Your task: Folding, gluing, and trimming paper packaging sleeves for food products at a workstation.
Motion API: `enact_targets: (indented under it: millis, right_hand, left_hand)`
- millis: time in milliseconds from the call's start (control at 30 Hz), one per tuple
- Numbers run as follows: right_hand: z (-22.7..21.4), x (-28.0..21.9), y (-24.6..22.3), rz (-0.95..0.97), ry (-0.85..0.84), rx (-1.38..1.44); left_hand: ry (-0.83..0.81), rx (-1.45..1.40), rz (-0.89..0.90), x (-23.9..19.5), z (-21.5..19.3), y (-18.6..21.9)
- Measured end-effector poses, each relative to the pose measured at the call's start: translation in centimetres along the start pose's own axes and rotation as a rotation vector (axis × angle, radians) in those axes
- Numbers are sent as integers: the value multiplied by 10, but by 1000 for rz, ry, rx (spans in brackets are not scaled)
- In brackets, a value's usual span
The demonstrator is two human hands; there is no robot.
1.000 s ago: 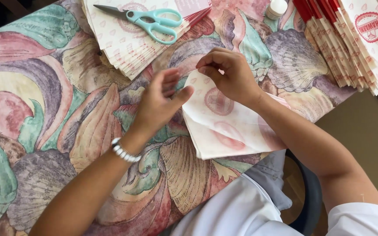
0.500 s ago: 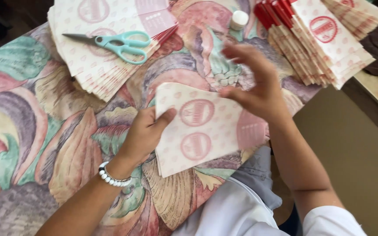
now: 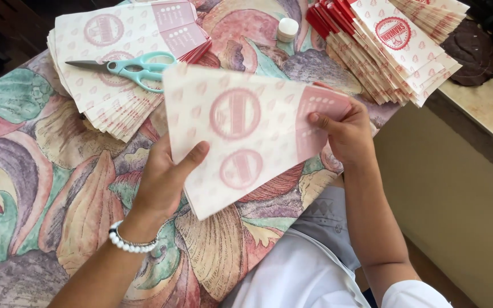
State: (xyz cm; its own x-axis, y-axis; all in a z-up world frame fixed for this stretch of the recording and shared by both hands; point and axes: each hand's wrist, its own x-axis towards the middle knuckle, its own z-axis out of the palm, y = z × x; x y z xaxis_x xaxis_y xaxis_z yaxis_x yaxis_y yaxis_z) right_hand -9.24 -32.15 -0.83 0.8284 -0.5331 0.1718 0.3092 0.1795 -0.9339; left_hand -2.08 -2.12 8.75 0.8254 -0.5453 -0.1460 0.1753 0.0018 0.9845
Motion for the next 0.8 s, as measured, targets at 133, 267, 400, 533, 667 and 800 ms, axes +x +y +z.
enact_targets:
  millis: [133,267,400,533,667,800]
  right_hand:
    - [-21,3,14,-53,35,-15]
    - [-27,0,13,-121,67,-117]
    - [-28,-13,21,-176,107,-114]
    - [-26,-20,26,-201,122,-116]
    - [-29,-21,35,-193,160,-108]
    - [-33,-21,34,-169,181,-118]
  left_hand:
    - [-36,-166,-318,6,-2,-26]
    - [-104,170,38,7,3,-44]
    - [84,477,441,12,-7,-106]
    - [94,474,533,1,6,-77]
    - [78,465,373,5,-2,-94]
    - [74,475,321,7,-6,-92]
